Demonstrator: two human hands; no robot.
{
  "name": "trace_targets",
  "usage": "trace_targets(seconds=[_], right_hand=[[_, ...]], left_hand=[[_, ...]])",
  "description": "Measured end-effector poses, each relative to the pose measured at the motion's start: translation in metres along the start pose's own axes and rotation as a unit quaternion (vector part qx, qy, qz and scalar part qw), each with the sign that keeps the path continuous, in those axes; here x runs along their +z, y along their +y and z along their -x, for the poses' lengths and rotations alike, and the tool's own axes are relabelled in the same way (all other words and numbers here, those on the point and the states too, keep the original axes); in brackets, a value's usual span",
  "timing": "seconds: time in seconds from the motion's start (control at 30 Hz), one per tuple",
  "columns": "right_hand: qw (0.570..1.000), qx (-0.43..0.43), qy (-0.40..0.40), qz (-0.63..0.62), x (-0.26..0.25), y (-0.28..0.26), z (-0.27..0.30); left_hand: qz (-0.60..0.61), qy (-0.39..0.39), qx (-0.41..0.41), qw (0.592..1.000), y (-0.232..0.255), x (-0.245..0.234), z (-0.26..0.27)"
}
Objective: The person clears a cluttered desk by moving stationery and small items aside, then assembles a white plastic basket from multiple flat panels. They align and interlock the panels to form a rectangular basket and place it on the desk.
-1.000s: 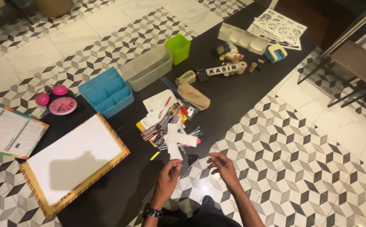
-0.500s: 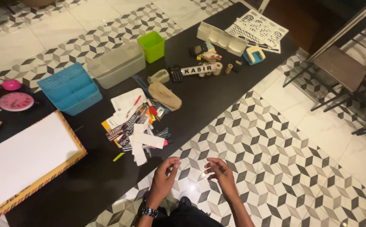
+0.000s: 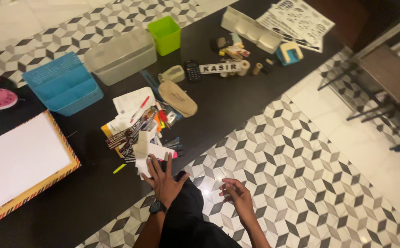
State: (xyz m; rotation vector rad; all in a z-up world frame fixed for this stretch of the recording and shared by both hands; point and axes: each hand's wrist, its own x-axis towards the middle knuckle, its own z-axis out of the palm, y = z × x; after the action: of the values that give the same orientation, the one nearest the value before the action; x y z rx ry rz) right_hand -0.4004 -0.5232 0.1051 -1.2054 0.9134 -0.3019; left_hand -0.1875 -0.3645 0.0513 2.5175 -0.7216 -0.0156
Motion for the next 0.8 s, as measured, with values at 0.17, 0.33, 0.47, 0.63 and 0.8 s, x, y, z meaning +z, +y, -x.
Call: trace_targets(seconds=[0.17, 0.33, 0.47, 0.63, 0.8], right_hand=[[0.997, -0.013, -0.056, 0.051, 0.018, -0.004, -0.05], [0.982, -0.033, -0.11, 0.151, 0.047, -0.004, -0.119], [0.965, -0.034, -0.16, 0.205, 0.074, 0.008, -0.172], [0.957, -0.054, -0.231, 0.166, 0.103, 0.026, -0.224], [0.933, -0.137, -0.243, 0.226, 0.124, 0.0, -0.268]], left_hand=[[-0.055, 0.04, 0.063, 0.996, -0.02, 0.028, -0.042], [-0.081, -0.018, 0.139, 0.987, -0.032, 0.039, -0.078], [-0.07, 0.013, 0.144, 0.987, -0.043, 0.045, -0.086], [-0.06, 0.048, 0.119, 0.99, -0.06, 0.052, -0.091], [-0.122, 0.085, 0.108, 0.983, -0.075, 0.051, -0.084]])
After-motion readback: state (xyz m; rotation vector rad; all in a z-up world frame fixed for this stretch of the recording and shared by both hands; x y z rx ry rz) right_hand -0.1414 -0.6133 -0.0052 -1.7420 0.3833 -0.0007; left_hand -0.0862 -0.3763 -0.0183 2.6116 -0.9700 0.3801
